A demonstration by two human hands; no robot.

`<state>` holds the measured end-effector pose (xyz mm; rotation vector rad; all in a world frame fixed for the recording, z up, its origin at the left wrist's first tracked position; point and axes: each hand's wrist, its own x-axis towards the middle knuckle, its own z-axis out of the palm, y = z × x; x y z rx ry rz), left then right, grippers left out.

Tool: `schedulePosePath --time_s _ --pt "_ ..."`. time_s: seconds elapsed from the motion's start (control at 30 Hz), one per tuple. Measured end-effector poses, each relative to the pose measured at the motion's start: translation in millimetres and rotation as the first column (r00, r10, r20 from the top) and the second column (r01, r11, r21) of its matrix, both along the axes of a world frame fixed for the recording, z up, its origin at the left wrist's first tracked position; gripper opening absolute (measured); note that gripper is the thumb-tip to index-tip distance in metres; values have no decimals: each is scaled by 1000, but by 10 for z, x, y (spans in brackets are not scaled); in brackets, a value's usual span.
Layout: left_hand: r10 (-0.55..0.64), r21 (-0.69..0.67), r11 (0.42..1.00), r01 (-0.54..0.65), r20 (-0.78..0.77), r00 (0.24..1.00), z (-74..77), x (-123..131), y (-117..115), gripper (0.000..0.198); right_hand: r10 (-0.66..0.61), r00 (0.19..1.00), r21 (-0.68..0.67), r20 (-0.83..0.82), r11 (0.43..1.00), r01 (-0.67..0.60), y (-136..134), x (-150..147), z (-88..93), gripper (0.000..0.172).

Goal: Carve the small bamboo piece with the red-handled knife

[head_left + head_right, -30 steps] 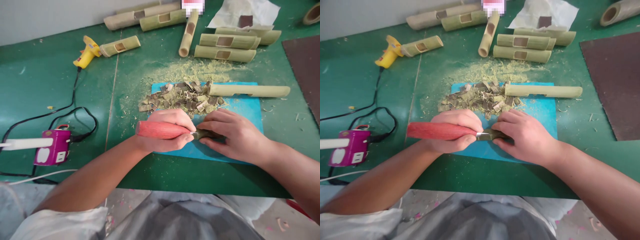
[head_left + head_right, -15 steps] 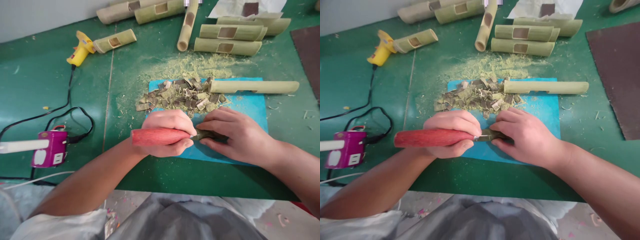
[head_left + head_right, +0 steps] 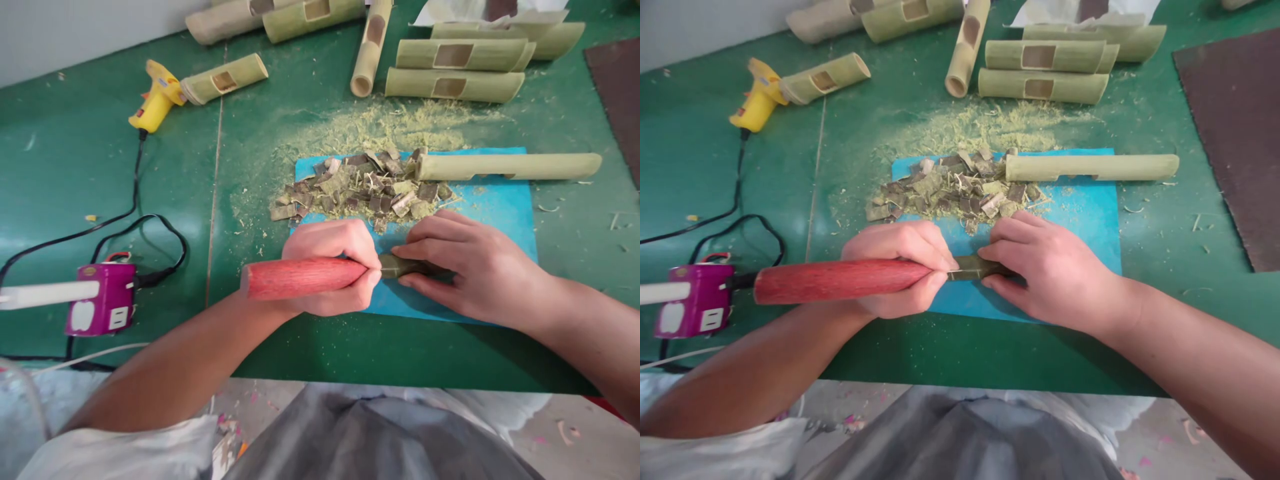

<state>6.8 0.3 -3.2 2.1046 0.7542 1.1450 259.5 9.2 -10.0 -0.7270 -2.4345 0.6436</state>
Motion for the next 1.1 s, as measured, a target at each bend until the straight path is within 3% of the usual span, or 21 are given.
schedulePosePath --time_s 0.17,0.3,0.57,0.8,1.1 --pt "37 -49 998 -33 70 997 -54 -34 24 12 -11 1000 -9 14 1000 11 6 6 -7 21" --pt "-21 -91 995 29 93 995 -58 -58 75 7 -3 1000 -27 22 1000 3 12 12 -5 22" --pt "-164 -105 981 166 30 986 -44 -104 109 32 -8 1000 -54 25 998 9 6 10 1 22" --pt "-162 -50 985 163 28 986 -4 -69 77 3 -3 1000 -79 26 997 5 12 1 15 21" --pt "-119 -42 992 121 57 991 -5 -37 58 11 -20 998 -77 52 997 24 -3 0 28 21"
